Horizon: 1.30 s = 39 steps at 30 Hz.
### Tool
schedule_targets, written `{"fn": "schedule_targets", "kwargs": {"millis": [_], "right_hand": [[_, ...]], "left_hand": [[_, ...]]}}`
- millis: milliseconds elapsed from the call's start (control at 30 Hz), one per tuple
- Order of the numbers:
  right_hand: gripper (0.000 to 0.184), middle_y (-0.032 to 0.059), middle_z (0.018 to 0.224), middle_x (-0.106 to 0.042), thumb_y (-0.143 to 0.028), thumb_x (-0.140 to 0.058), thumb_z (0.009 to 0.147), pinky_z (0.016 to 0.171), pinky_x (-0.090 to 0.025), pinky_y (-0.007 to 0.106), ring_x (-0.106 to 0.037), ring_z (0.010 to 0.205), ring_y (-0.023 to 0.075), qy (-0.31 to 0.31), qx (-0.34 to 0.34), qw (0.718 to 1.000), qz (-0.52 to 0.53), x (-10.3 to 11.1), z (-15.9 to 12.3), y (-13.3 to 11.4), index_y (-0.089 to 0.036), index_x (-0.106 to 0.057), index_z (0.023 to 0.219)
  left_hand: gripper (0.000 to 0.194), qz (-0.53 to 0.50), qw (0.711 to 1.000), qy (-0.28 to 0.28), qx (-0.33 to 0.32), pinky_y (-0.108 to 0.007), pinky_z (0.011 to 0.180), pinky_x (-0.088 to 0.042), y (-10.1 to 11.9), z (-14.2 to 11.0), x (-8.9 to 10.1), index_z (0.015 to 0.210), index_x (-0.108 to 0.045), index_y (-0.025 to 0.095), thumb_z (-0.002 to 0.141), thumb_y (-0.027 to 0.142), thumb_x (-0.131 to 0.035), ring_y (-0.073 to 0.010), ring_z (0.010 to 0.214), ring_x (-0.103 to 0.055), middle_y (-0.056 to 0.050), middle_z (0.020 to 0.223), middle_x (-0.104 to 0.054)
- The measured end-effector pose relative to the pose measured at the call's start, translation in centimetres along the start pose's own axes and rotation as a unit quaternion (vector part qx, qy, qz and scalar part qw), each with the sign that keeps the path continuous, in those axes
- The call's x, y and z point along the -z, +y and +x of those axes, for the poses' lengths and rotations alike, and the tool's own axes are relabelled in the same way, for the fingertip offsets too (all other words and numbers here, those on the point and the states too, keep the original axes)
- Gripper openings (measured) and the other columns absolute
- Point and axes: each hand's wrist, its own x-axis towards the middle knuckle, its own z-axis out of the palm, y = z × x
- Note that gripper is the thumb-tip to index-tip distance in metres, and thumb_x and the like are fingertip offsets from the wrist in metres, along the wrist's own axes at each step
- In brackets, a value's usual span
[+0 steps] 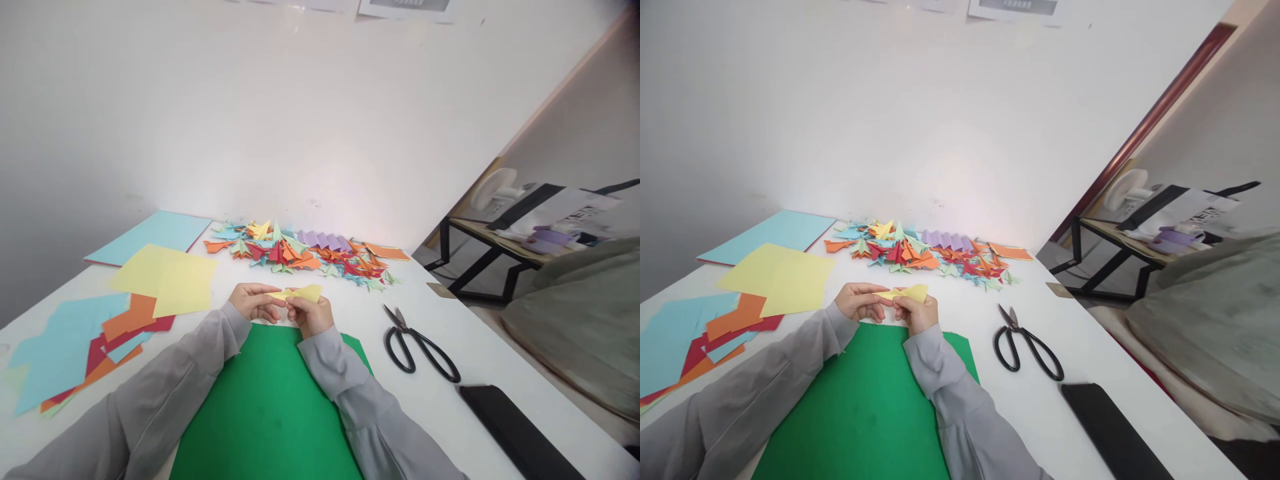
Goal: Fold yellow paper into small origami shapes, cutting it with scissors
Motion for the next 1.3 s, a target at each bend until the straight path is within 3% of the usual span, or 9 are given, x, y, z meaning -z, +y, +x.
{"fn": "schedule_targets", "kwargs": {"millis": [300,900,1300], "right_hand": [[0.019,-0.0012,0.038,-0.055,-0.009,-0.068,0.042,0.029,-0.033,0.017,-0.044,0.030,0.0070,0.010,0.003,1.000,0.002,0.07,0.03,-0.01,-0.010,-0.064,0.060],[0.018,-0.0011,0.039,-0.056,-0.010,-0.068,0.042,0.030,-0.033,0.017,-0.043,0.030,0.0060,-0.004,0.005,1.000,0.007,0.11,0.07,-0.05,-0.011,-0.065,0.060],[0.017,-0.0011,0.040,-0.057,-0.010,-0.069,0.042,0.031,-0.033,0.017,-0.044,0.031,0.0058,0.000,0.001,1.000,0.009,-0.13,-0.19,-0.12,-0.012,-0.065,0.058]], "left_hand": [[0.022,-0.017,1.000,-0.004,0.010,-0.032,0.045,-0.049,0.06,0.02,-0.13,0.082,-0.059,0.005,0.060,0.007,-0.056,-0.0207,0.047,-0.061,-0.015,0.066,-0.067],[0.024,-0.032,0.999,-0.001,-0.014,-0.030,0.044,-0.050,0.05,-0.03,-0.25,0.079,-0.056,0.007,0.057,0.012,-0.064,-0.0200,0.047,-0.061,-0.013,0.066,-0.067],[0.015,-0.008,1.000,0.014,-0.026,-0.030,0.045,-0.049,0.36,-0.40,-0.52,0.078,-0.057,0.006,0.064,0.006,-0.052,-0.0181,0.046,-0.061,-0.012,0.064,-0.067]]}}
